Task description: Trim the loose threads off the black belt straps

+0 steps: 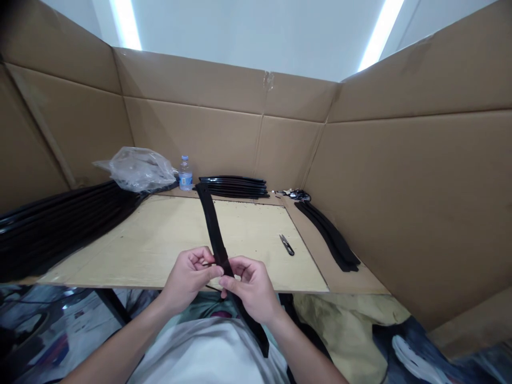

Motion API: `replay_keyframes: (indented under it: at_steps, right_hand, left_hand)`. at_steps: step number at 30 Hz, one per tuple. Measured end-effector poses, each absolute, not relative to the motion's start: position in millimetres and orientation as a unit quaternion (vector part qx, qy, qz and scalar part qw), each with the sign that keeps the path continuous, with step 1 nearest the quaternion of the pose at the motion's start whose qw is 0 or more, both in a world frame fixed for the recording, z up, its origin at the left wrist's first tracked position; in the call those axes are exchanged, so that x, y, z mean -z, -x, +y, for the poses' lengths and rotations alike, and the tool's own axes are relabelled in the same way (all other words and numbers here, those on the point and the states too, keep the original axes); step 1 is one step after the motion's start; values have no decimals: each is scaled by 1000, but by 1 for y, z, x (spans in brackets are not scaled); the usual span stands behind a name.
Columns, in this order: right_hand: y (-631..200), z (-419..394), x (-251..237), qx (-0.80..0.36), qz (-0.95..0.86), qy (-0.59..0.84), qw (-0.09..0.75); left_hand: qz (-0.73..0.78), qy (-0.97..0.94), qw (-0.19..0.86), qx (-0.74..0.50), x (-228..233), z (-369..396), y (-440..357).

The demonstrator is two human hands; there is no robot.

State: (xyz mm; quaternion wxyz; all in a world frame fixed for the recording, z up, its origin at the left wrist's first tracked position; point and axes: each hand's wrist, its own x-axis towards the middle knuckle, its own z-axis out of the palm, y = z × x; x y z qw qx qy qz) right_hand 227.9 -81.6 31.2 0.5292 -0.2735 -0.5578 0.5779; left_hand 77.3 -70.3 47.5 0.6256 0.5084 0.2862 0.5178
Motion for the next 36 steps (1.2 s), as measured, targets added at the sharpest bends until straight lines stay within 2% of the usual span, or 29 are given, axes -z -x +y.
replay_keyframes:
  at_steps: [14,21,30,36]
  right_hand:
    - [-225,-93,-38,-569,-530,331,534]
    - [-228,-93,-37,-593,-529,282,537]
    - [-229,-86,-32,-565,-532,305,552]
    - [-228,-88,-38,-560,-564,322,515]
  left_hand:
    - [276,-510,644,-499,-50,-73,-76]
    - [298,-493,624,-528,-40,-63,-75]
    - [303,-467,623,-550,-38,-61,-81]
    - [303,-478,646,-512,-43,-65,-80]
